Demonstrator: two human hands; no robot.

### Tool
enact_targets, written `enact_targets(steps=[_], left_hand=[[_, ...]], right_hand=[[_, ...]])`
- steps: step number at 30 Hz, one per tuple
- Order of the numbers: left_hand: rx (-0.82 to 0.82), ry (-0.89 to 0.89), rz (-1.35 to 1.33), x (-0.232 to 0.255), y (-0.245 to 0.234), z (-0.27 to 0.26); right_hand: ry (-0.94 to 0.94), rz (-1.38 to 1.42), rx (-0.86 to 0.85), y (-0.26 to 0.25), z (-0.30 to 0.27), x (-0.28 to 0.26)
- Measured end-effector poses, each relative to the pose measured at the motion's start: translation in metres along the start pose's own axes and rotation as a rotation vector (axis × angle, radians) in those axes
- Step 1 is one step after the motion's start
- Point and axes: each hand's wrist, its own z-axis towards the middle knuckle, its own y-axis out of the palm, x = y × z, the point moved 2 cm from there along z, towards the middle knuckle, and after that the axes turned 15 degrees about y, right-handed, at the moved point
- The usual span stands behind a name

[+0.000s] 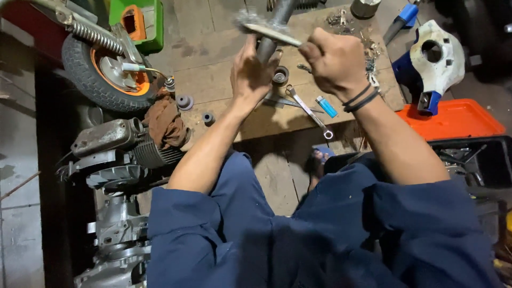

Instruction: Cleaning a motorcycle shock absorber tube with a wire brush and disassembling it using hand tools.

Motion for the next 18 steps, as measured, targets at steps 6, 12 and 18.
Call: enact_targets(steps=[6, 12, 18], left_hand=[[0.036, -0.224, 0.002, -0.013, -0.016, 0.006], [-0.022, -0.335, 0.091, -0.006, -0.02, 0.009], [-0.013, -0.057, -0.028, -0.015, -0.006, 0.002]], right_hand=[[0.04, -0.172, -0.024, 0.016, -0.014, 0.058], [0.198, -0.222, -0.065, 0.012, -0.012, 0.084], [-0.037, 0.01, 0.078, 0.027, 0.009, 0.01]])
